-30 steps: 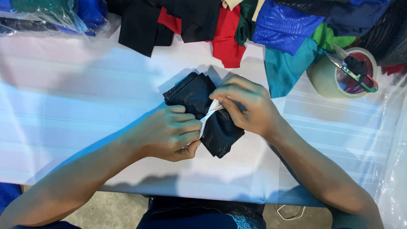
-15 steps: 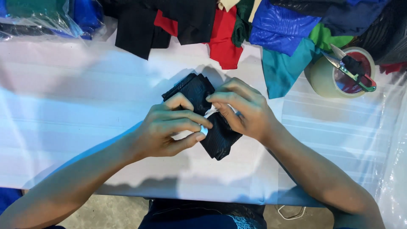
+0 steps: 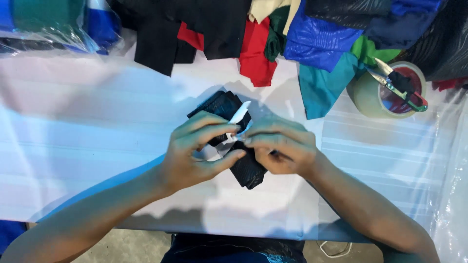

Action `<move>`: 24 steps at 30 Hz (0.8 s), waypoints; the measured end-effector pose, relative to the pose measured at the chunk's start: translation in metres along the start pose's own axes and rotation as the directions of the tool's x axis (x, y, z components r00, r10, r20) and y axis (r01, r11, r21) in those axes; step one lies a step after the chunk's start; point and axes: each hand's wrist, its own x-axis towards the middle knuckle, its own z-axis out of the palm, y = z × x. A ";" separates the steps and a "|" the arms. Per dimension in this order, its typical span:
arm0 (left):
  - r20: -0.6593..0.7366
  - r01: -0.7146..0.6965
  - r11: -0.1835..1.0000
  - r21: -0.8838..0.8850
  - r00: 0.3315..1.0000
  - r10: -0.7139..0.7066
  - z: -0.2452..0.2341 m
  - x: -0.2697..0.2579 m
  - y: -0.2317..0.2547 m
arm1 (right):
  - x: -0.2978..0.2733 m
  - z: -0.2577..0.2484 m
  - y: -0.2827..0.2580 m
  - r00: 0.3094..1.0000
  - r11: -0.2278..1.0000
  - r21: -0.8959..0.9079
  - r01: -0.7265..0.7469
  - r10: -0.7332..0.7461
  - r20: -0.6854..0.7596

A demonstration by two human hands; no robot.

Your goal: Folding black fabric items, securing them with white adhesive strips, and packaging them into plastic bags.

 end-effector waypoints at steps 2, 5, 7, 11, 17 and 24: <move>-0.007 -0.069 0.998 0.009 0.998 0.069 0.004 0.006 0.001 | -0.003 0.007 -0.006 0.998 0.997 0.062 0.038 -0.034 -0.058; 0.014 -0.138 0.989 -0.047 0.990 0.138 0.005 0.003 -0.026 | -0.005 0.005 -0.002 0.996 0.998 -0.040 0.049 -0.052 -0.073; 0.024 -0.129 0.987 -0.094 0.991 0.131 0.003 0.006 -0.021 | -0.004 0.000 0.005 0.993 0.993 -0.111 0.027 -0.040 -0.112; 0.026 -0.102 0.969 -0.225 0.994 0.111 0.003 0.011 -0.023 | 0.015 0.000 0.017 1.000 1.000 0.008 -0.030 0.030 -0.005; 0.054 -0.011 0.964 -0.267 0.998 0.027 0.001 0.004 -0.029 | 0.008 -0.001 0.021 0.997 0.998 0.008 -0.066 0.066 -0.039; 0.197 0.114 0.939 -0.324 0.979 -0.051 -0.010 0.007 -0.021 | -0.005 0.003 0.014 0.995 0.994 0.053 -0.099 0.100 -0.026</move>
